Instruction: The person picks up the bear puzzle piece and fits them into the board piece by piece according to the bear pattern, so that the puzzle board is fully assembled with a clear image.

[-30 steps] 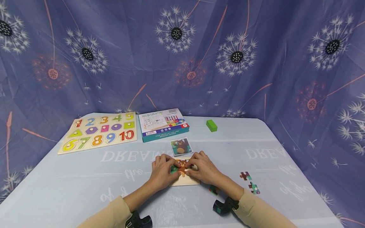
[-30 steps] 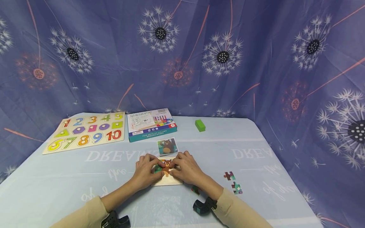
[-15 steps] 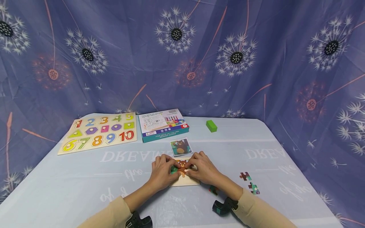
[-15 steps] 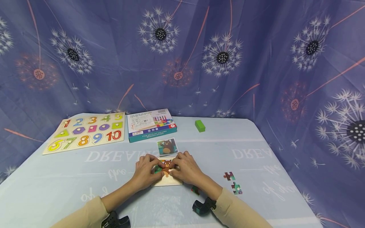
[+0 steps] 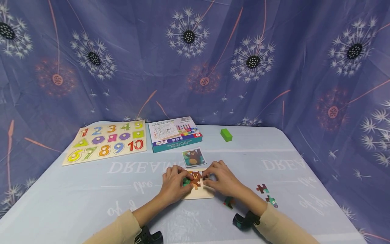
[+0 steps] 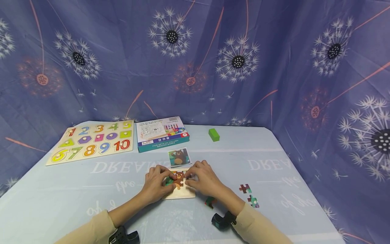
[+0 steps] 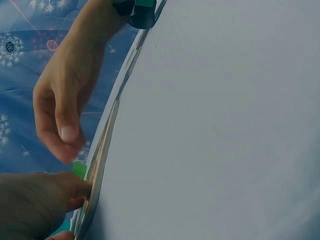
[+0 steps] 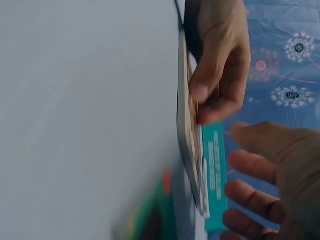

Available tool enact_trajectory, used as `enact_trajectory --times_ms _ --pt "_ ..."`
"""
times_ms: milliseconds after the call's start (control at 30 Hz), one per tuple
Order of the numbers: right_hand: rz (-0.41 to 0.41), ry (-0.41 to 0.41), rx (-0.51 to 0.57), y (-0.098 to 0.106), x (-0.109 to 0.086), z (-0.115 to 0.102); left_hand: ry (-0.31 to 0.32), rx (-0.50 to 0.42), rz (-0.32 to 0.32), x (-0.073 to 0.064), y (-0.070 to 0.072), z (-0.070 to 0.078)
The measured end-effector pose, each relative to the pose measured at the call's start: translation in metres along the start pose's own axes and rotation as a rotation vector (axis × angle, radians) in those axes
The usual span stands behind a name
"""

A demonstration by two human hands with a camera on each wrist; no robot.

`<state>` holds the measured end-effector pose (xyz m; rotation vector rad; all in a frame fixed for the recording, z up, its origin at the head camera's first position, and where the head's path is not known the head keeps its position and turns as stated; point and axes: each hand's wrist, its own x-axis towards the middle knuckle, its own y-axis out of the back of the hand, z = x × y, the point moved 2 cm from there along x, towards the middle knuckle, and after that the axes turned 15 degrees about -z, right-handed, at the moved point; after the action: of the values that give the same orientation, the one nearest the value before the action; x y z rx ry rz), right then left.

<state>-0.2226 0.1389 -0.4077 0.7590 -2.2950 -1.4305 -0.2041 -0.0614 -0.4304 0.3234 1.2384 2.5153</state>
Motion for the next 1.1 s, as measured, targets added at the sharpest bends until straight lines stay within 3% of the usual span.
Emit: enact_trajectory --times_ms 567,867,1100 --pt "0.091 -0.081 -0.049 0.037 -0.063 0.051 -0.011 -0.016 -0.013 -0.001 0.001 0.002" --pt "0.069 -0.174 -0.019 0.050 -0.101 0.092 -0.009 -0.013 -0.016 -0.001 0.000 0.002" --pt "0.088 -0.217 -0.096 0.058 -0.124 0.116 -0.017 -0.013 -0.011 -0.001 0.000 0.002"
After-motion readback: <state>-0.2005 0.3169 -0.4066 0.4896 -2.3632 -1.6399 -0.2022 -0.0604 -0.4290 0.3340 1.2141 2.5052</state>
